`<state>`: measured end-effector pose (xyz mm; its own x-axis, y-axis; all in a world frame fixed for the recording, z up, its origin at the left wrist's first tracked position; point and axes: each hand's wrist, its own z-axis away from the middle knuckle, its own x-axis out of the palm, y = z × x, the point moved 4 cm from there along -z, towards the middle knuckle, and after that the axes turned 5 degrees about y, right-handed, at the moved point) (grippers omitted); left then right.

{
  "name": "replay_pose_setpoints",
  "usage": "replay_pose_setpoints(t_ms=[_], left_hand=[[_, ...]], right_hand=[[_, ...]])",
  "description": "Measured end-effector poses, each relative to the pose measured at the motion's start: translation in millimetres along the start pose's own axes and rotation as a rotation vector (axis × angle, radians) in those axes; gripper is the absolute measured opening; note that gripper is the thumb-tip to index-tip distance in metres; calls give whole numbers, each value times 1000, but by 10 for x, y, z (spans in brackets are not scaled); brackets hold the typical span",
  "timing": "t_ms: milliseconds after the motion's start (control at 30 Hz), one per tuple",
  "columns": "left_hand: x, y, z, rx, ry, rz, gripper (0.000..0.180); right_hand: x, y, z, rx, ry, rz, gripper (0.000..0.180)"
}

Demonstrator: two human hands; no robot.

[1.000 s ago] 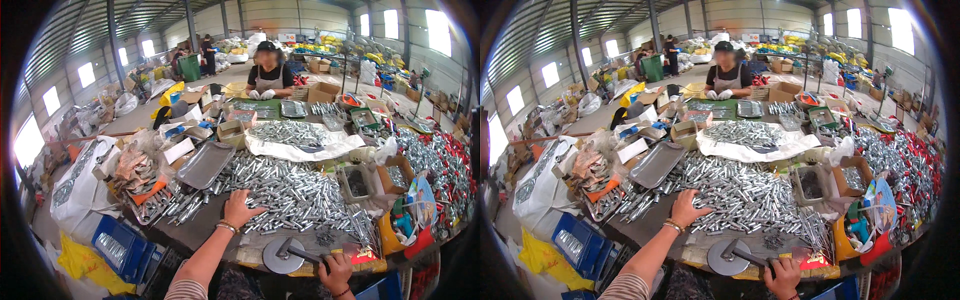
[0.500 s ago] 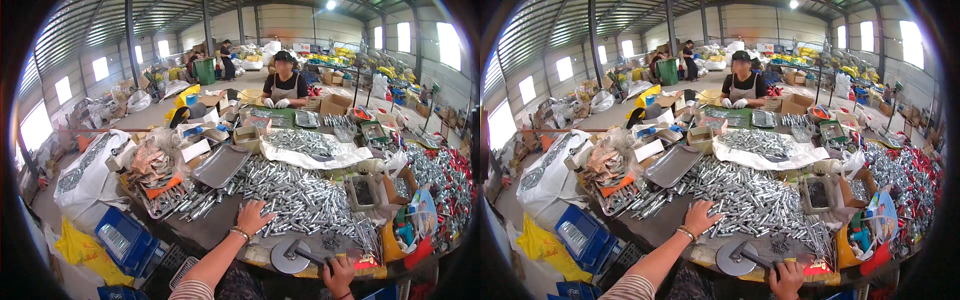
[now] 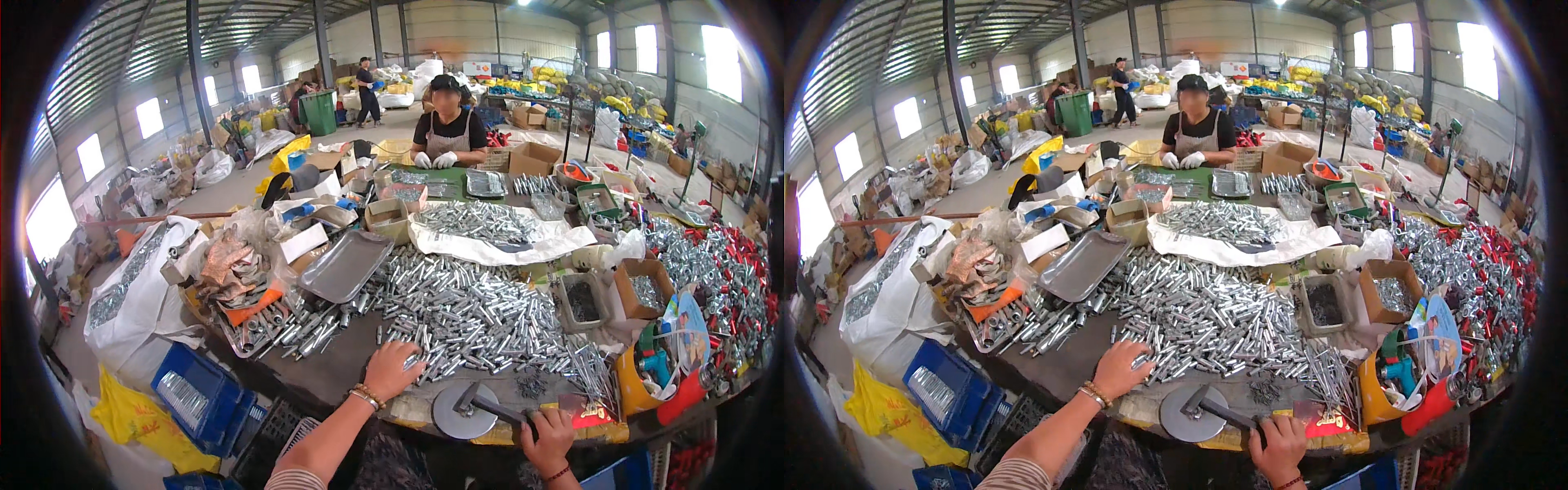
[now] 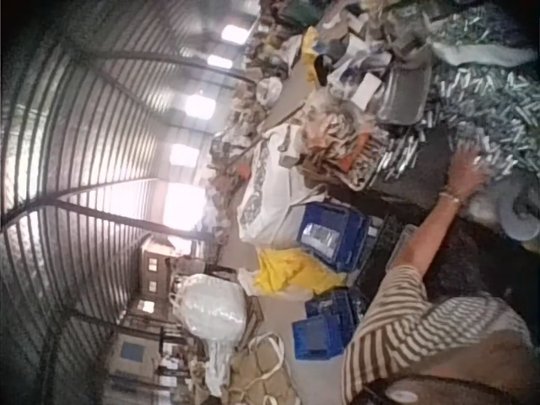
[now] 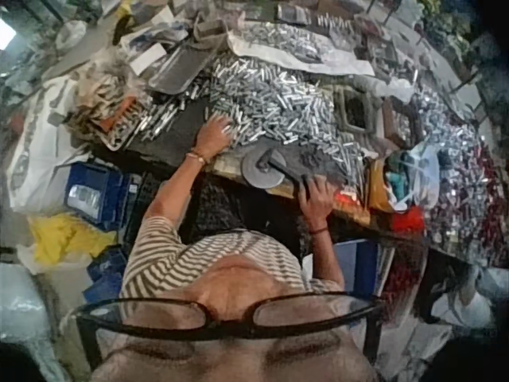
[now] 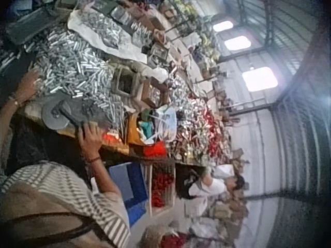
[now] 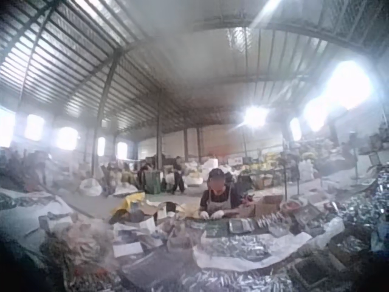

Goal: The person assembles metal fasteners by inserting pins into metal sleeves, securing them using a hammer on a metal anvil plate, and placing the assembled pieces into a tray.

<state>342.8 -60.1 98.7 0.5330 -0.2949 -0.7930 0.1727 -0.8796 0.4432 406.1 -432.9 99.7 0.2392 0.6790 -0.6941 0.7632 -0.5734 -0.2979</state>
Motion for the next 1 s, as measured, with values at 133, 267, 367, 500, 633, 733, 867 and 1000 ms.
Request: replay_pose_setpoints(t_ms=[133, 267, 367, 500, 633, 733, 867, 1000], left_hand=[[-97, -46, 204, 56, 77, -20, 35], [-180, 62, 285, 161, 162, -51, 54], [-195, -36, 263, 83, 430, 103, 51], [-412, -205, 339, -152, 833, 303, 23], [-390, -359, 223, -529, 869, 855, 29], [-708, -444, 492, -369, 920, 801, 35], [-1378, -920, 1856, -480, 1137, 587, 68], [-1850, -1539, 3830, -930, 1548, 548, 67]], right_hand=[[44, -55, -31, -17, -27, -14, 23], [127, -12, 43, -85, -136, -59, 26], [258, 240, 189, -28, -59, 109, 27], [239, 352, 178, -151, -75, 154, 31], [202, 293, 110, -166, -87, 161, 33], [102, 119, 63, -168, -74, 158, 34], [75, 126, 102, -209, 28, 242, 44], [132, 240, 135, -197, 52, 255, 45]])
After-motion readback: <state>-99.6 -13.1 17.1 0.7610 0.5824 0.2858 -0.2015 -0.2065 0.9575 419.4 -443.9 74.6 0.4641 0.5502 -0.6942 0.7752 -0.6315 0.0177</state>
